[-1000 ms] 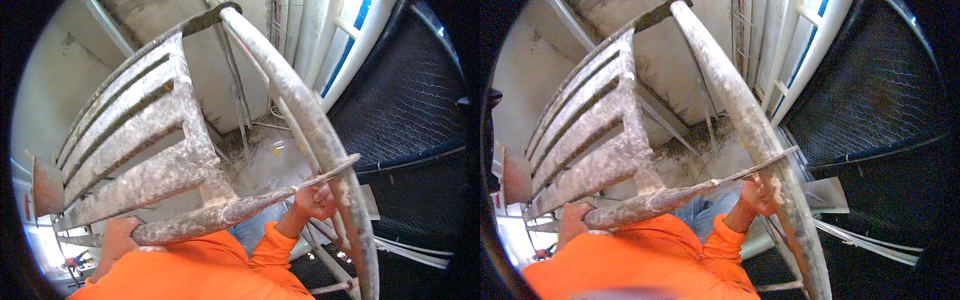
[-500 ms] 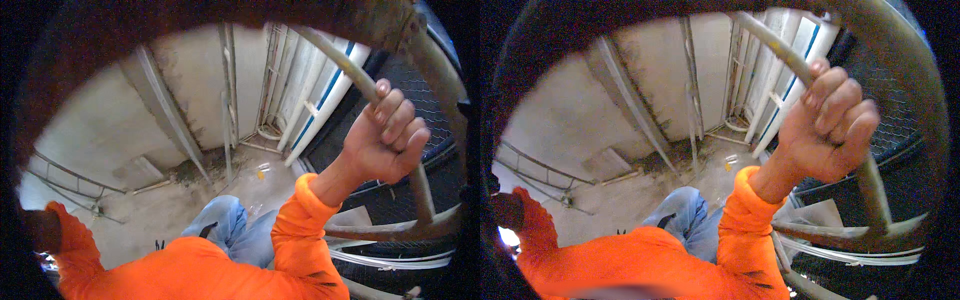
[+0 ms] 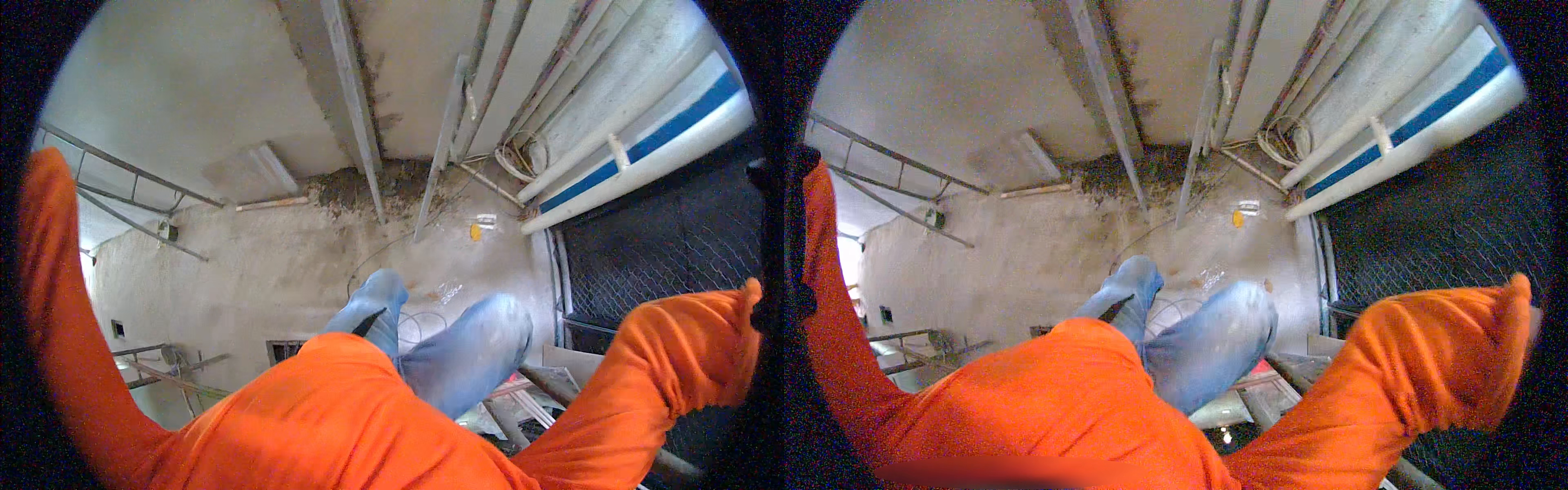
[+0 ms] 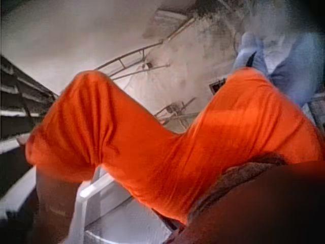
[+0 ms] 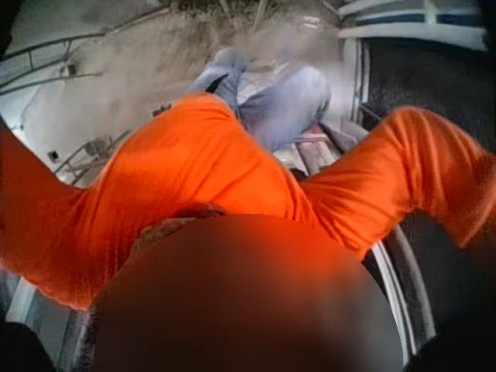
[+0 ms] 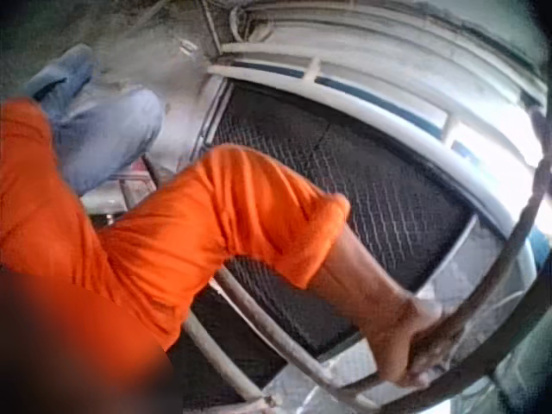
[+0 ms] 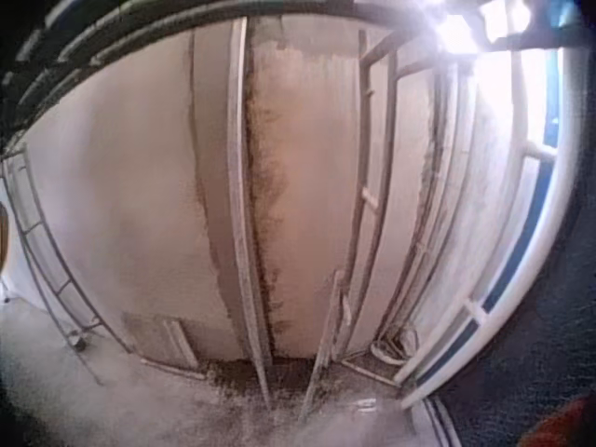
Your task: The person uses a long metal straightedge to smooth wet cement along a vertical wall seam while standing on a scaffold. They repeatedly press and drag the straightedge along the joint, then step down from the scaffold at the end.
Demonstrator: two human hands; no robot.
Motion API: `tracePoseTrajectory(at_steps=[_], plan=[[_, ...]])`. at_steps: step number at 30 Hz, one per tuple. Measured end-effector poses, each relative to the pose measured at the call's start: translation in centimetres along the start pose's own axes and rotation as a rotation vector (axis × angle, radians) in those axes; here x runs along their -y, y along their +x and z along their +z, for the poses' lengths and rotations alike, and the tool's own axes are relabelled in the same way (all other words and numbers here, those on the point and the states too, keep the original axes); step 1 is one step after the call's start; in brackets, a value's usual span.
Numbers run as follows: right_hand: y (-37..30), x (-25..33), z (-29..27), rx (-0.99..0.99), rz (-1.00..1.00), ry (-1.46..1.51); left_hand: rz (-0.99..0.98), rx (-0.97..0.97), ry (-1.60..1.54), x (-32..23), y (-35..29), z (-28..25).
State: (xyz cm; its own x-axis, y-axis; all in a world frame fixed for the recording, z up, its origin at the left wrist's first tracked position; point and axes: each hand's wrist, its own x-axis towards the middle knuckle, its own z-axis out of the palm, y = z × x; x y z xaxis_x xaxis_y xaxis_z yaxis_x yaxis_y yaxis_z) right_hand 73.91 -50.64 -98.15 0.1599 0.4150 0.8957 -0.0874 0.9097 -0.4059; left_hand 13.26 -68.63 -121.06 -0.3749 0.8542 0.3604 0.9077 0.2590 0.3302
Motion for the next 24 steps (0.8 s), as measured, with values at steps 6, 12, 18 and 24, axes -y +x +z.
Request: tracePoseTrajectory(at_steps=[6,12,18,24], plan=[[-18.2,-10.4,2.0,-0.081,0.354,-0.477,-0.331,0.079,0.034,9.0,-7.5,11.5],[-35.5,-28.5,2.1,0.144,0.679,-0.704,-0.543,-0.046,0.095,11.5,-13.1,17.4],[-37.9,-43.1,5.4,0.452,0.707,-0.731,-0.844,-0.183,0.176,8.4,-18.0,15.7],[-38.1,-51.7,8.5,0.598,0.694,-0.731,-1.051,-0.305,0.230,3.2,-20.5,16.3]])
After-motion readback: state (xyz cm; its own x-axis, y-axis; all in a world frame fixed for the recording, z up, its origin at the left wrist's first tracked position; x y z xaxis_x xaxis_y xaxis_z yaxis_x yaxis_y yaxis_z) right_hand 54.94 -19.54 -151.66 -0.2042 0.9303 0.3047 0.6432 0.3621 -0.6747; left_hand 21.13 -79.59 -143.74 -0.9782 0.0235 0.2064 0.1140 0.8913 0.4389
